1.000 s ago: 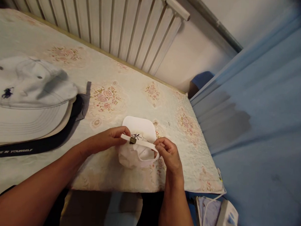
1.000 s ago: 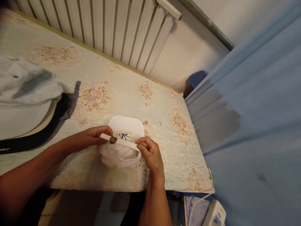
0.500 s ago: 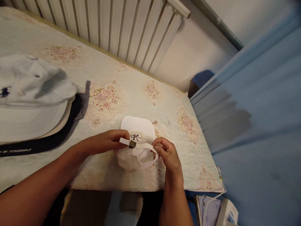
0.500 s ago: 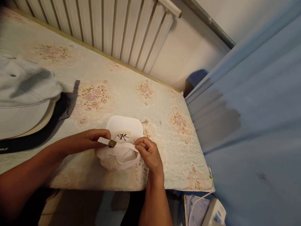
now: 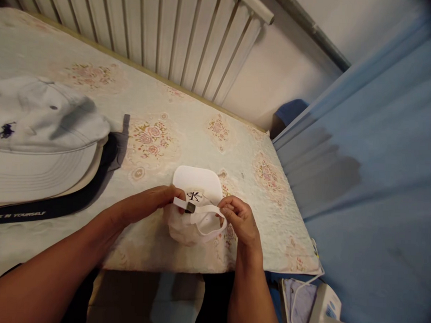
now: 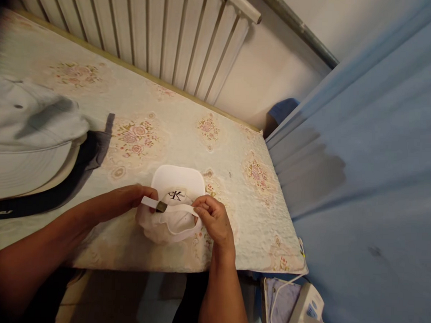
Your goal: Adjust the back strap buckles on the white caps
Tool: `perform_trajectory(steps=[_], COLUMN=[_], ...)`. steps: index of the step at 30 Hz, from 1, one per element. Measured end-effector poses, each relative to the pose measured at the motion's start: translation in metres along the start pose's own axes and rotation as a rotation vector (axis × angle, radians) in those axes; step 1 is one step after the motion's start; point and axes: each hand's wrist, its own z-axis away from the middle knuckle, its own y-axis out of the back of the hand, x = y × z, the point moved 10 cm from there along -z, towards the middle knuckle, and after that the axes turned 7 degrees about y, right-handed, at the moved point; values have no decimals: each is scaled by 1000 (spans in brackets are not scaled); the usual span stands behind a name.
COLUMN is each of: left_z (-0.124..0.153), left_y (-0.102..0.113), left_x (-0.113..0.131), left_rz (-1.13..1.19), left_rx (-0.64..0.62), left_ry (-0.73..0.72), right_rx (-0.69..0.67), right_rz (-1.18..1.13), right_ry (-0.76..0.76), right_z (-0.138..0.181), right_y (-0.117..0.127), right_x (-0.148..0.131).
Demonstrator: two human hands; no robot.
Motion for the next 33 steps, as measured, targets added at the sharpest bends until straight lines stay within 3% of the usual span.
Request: perform_trajectory(steps=[4,12,22,27,33], left_z=[-1,-3,-3,-4,-5], left_y=[-8,-4,-2,-3,-1], left_x=[-1,-9,-10,-13,-12], left_rz=[-136,-60,12,4,-40], left_rx=[-33,44,31,23,25], left_ry=[56,96,91,101,59], right_rx=[0,2,5,24,108], right_rz=[3,38,80,235,607], right_ry=[8,33,45,92,222], right_z=[-1,-2,-1,-1,5], right_y=[0,0,1,2,-13], right_x=[0,-5,-7,-16,-55])
